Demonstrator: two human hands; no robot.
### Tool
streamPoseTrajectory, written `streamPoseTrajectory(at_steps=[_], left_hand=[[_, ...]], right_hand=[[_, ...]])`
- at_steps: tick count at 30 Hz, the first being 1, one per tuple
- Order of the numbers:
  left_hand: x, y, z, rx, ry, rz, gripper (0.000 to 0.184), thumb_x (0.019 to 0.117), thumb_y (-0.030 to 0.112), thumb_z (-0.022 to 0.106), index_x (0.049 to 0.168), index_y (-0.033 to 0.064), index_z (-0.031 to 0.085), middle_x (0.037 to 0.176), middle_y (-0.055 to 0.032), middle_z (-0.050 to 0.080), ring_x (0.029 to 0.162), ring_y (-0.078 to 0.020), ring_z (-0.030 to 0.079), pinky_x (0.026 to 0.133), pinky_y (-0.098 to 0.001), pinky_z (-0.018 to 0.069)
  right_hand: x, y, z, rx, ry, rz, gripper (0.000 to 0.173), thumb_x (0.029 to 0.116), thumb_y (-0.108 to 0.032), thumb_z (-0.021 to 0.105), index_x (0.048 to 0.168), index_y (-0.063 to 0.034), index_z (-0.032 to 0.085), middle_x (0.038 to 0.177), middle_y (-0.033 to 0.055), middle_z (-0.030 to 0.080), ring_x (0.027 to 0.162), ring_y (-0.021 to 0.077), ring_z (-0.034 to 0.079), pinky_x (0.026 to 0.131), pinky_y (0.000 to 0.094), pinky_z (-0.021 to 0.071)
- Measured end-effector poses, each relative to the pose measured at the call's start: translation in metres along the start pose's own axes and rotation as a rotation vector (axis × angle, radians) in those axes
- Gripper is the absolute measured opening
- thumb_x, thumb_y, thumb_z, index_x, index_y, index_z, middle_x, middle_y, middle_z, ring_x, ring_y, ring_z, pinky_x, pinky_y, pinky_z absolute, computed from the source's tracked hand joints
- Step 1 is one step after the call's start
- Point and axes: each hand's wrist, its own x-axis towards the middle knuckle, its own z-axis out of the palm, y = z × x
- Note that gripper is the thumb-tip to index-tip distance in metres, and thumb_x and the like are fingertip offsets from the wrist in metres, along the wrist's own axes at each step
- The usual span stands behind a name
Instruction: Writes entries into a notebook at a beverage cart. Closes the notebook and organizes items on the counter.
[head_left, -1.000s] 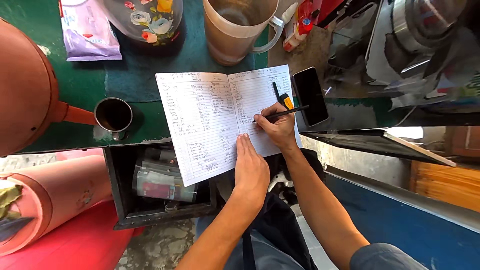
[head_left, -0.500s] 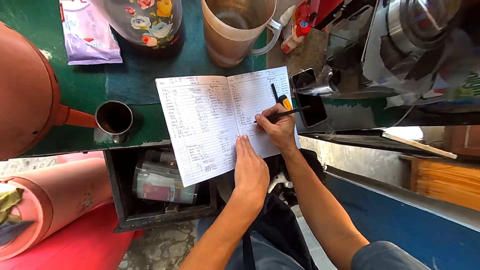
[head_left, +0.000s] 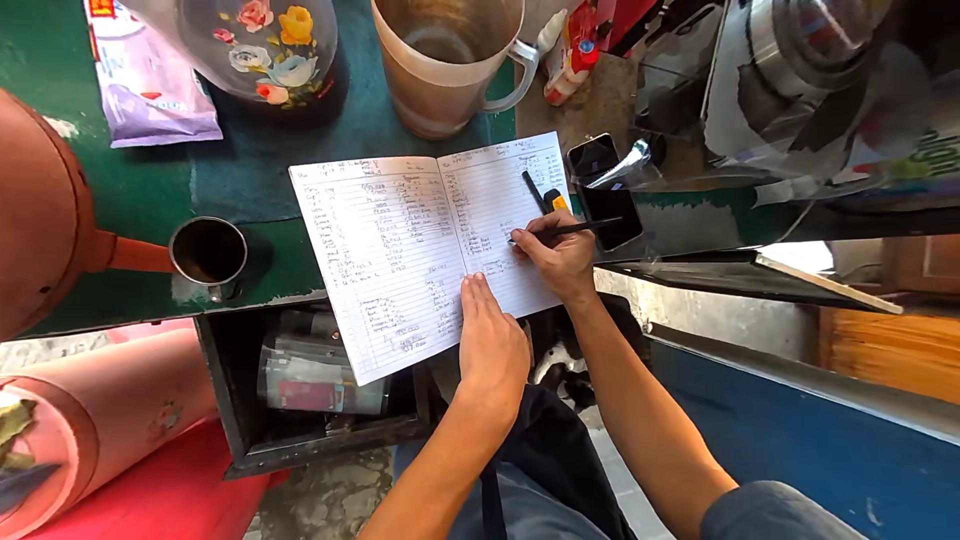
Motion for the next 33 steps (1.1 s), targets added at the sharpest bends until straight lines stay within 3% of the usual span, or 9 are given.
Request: streamPoseTrajectory(at_steps=[8,11,29,33], left_hand=[[0.0006,0.0011,-0.0019,0.01,-0.028,-0.003,0.047,0.1108,0.019,0.03,0.13,-0.0089,0.063,0.16,-0.0392,0.026,0.154,-0.0479,0.019,0.126,-0.0575,0.0114],[-0.0008,0.0014,-0.0043,0.027,-0.027,0.0,0.045,0.1098,0.014,0.03,0.129,-0.0096,0.063,0.158,-0.039,0.03,0.153,-0.0487,0.021,0.126,-0.0574,0.0125],[-0.0022,0.0011,-0.0065,0.085,-0.065,-0.012,0.043,0.1064,0.0,0.027,0.132,-0.0122,0.059,0.16,-0.0389,0.025,0.154,-0.0479,0.02,0.127,-0.0544,0.0129],[-0.0024,0.0004,-0.0057,0.106,-0.063,-0.007,0.043,0.1063,0.0,0.028,0.132,-0.0106,0.06,0.16,-0.0378,0.025,0.154,-0.0482,0.02,0.128,-0.0536,0.0128]], right_hand=[[0.0002,0.0004,-0.0027,0.015,-0.016,-0.007,0.017,0.0858,0.0,0.079,0.093,-0.0054,0.065,0.083,0.0044,0.073,0.065,0.0139,0.071,0.058,0.0292,0.0631],[-0.0054,-0.0046,-0.0054,-0.029,-0.023,0.019,0.02,0.0882,-0.004,0.078,0.096,-0.0105,0.061,0.081,0.0017,0.071,0.063,0.011,0.07,0.056,0.0257,0.0618],[-0.0032,-0.0019,-0.0014,-0.06,0.028,-0.018,0.016,0.0891,-0.005,0.077,0.096,-0.0099,0.064,0.078,0.0014,0.072,0.062,0.0133,0.071,0.057,0.0292,0.0636],[-0.0031,-0.0013,0.0011,-0.069,0.061,-0.039,0.017,0.0877,-0.002,0.076,0.093,-0.0101,0.062,0.074,0.0004,0.07,0.057,0.0114,0.068,0.052,0.0269,0.0607]])
